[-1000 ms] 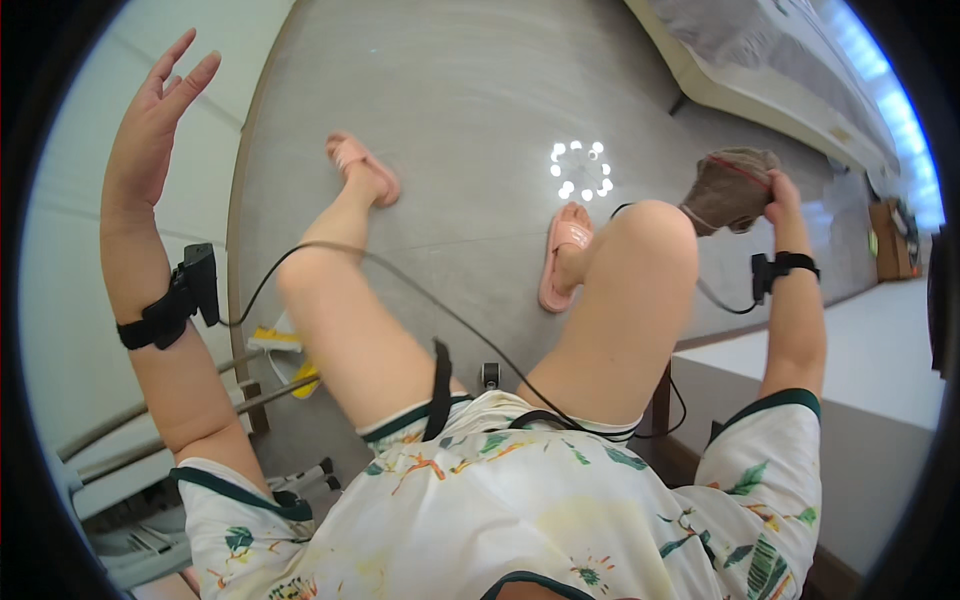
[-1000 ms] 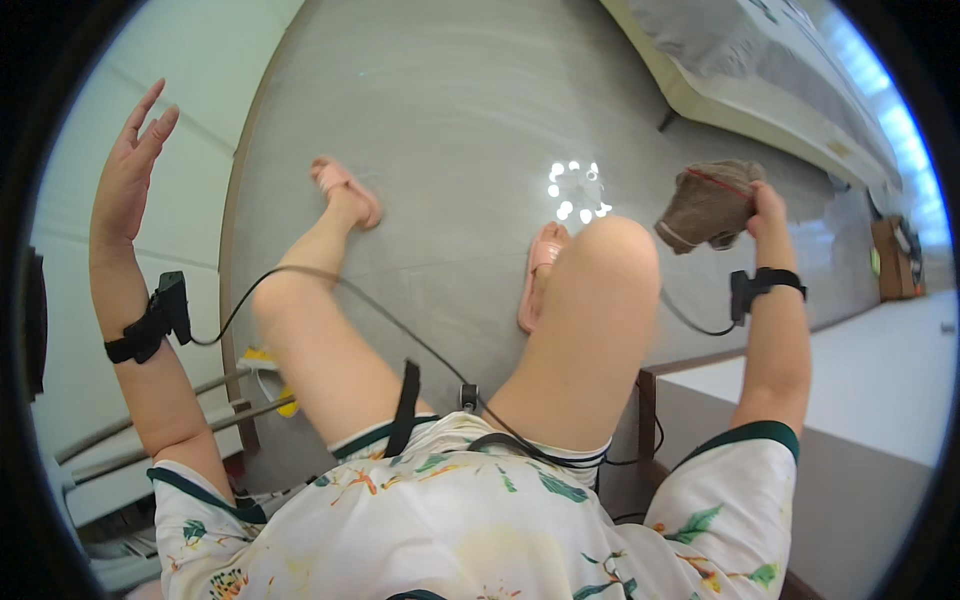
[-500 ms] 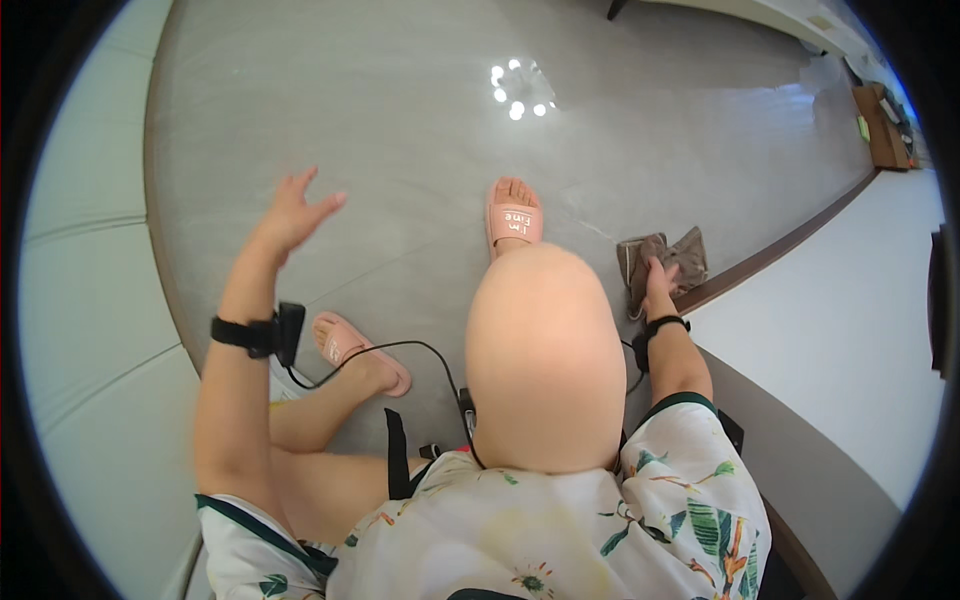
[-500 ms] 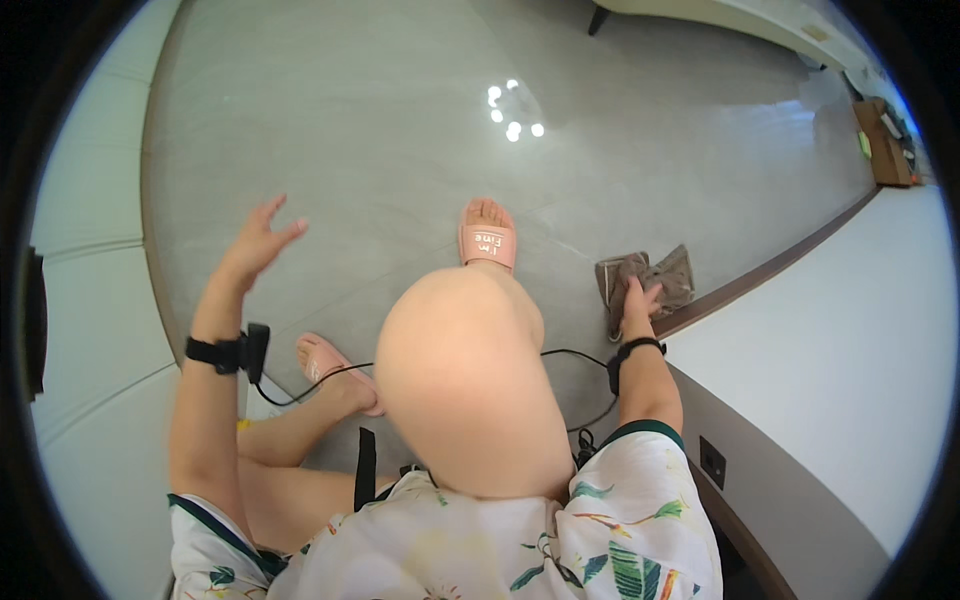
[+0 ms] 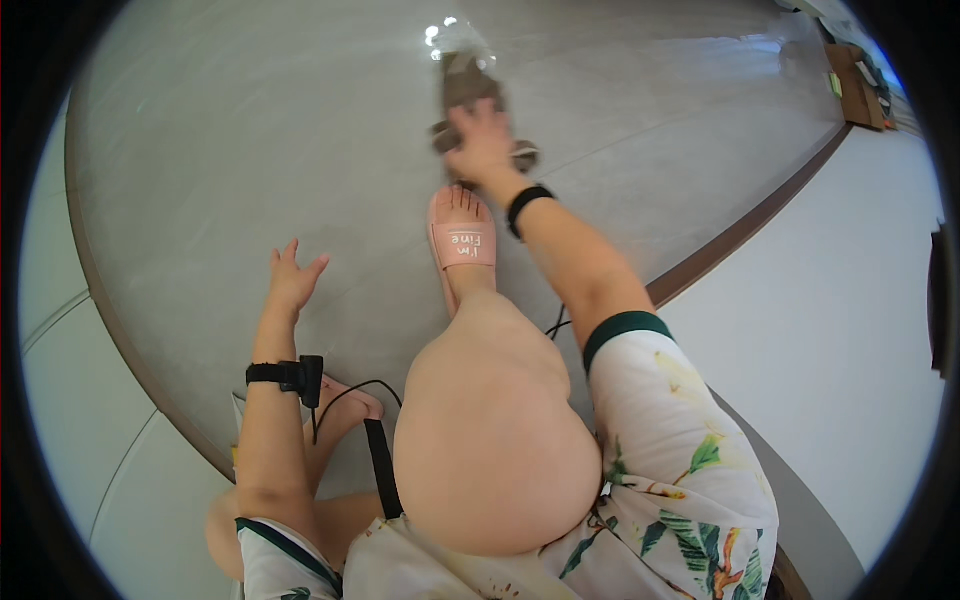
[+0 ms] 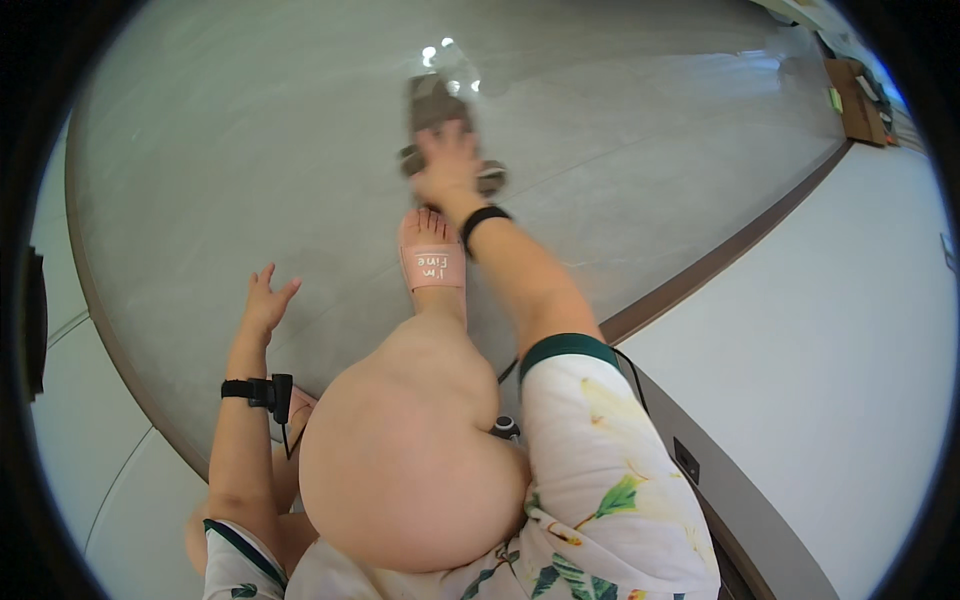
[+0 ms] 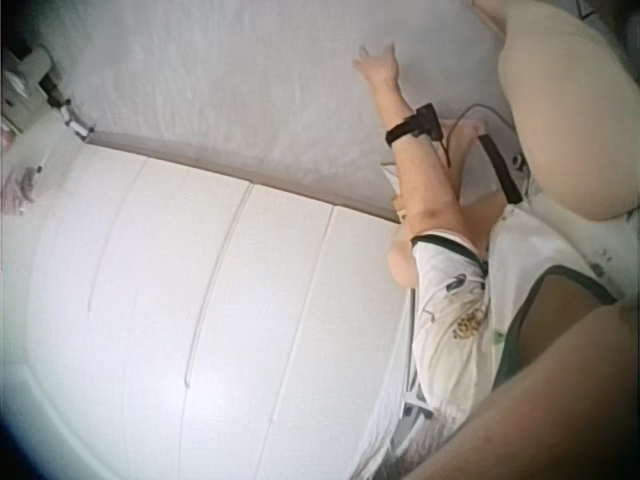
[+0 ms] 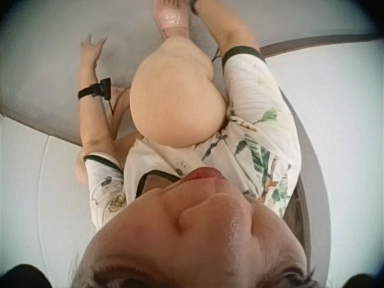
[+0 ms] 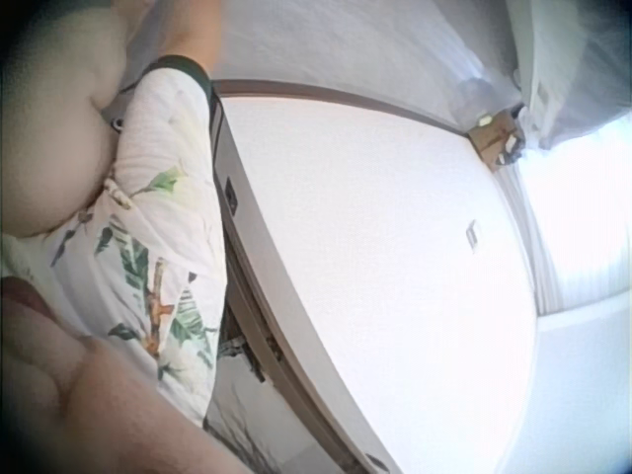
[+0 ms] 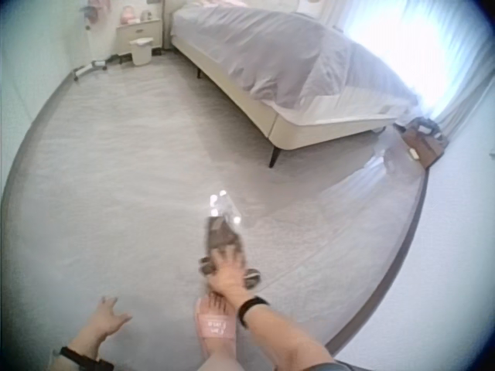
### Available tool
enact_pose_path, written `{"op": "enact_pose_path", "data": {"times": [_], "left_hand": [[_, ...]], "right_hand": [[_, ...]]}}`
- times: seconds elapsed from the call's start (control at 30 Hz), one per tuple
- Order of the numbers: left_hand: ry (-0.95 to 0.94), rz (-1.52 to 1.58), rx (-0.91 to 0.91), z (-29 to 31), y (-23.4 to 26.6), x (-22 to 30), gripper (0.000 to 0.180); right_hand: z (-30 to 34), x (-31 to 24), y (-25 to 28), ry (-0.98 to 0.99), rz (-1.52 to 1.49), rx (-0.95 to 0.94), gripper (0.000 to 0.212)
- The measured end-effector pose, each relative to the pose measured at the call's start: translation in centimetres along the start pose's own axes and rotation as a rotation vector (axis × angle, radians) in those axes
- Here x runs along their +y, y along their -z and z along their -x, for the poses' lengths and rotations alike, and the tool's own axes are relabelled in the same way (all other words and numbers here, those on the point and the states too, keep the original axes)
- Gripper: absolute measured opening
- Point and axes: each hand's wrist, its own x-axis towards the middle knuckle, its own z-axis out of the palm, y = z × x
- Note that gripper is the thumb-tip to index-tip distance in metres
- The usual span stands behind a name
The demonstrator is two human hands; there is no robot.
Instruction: Cleaning the bedroom floor using a broom, dustpan, and a hand-held cloth while seated on a stool.
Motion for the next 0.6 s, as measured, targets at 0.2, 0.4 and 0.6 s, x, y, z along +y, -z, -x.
{"op": "enact_pose_path", "data": {"times": [0.2,0.4,0.6], "left_hand": [[-0.121,0.043,0.054,-2.2,-2.8,0.0,0.081],[0.027,0.133,0.177,-0.8,-0.3,-5.6,0.080],[0.058,0.104,0.182,-2.1,-1.6,-11.6,0.075]], "right_hand": [[-0.1,-8.7,-3.1,0.492,-0.345,-0.237,0.056],[2.2,-2.5,4.0,0.404,-0.860,0.105,0.057],[12.1,20.4,7.7,-0.319,-0.685,0.610,0.064]]}}
